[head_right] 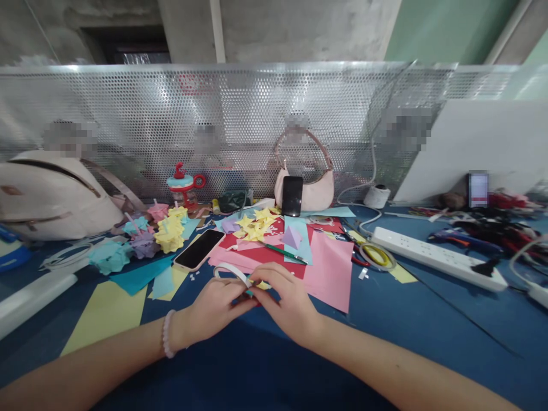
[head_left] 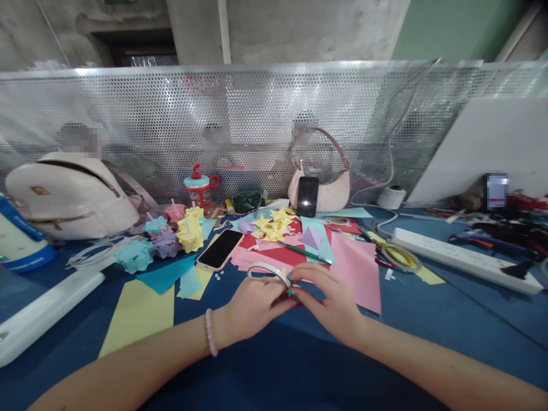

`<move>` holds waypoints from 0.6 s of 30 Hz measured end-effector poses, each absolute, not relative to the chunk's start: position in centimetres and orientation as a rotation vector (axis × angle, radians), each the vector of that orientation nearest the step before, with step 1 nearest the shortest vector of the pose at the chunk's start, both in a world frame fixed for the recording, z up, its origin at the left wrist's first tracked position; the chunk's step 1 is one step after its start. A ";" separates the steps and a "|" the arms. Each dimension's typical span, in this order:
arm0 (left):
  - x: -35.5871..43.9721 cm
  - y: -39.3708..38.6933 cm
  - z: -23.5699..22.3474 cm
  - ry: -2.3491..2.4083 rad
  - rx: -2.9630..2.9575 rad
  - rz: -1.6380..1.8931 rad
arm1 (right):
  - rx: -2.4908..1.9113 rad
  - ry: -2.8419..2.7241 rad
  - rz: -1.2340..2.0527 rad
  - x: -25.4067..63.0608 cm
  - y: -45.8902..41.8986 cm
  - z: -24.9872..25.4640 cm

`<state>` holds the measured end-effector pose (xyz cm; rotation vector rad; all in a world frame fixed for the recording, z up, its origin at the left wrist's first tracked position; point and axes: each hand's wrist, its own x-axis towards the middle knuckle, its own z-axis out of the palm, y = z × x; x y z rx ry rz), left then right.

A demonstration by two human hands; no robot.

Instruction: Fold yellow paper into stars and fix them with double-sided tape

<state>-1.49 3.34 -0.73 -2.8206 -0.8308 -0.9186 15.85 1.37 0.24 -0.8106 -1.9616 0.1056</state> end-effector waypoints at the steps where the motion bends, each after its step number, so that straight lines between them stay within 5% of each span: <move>1: -1.5 3.3 -0.8 -0.819 -2.822 -0.927 | -0.816 -1.961 0.110 15.8 1.4 0.3; 18: -1.5 3.5 -1.0 -0.792 -2.813 -0.927 | -0.795 -1.992 0.133 16.1 1.4 0.0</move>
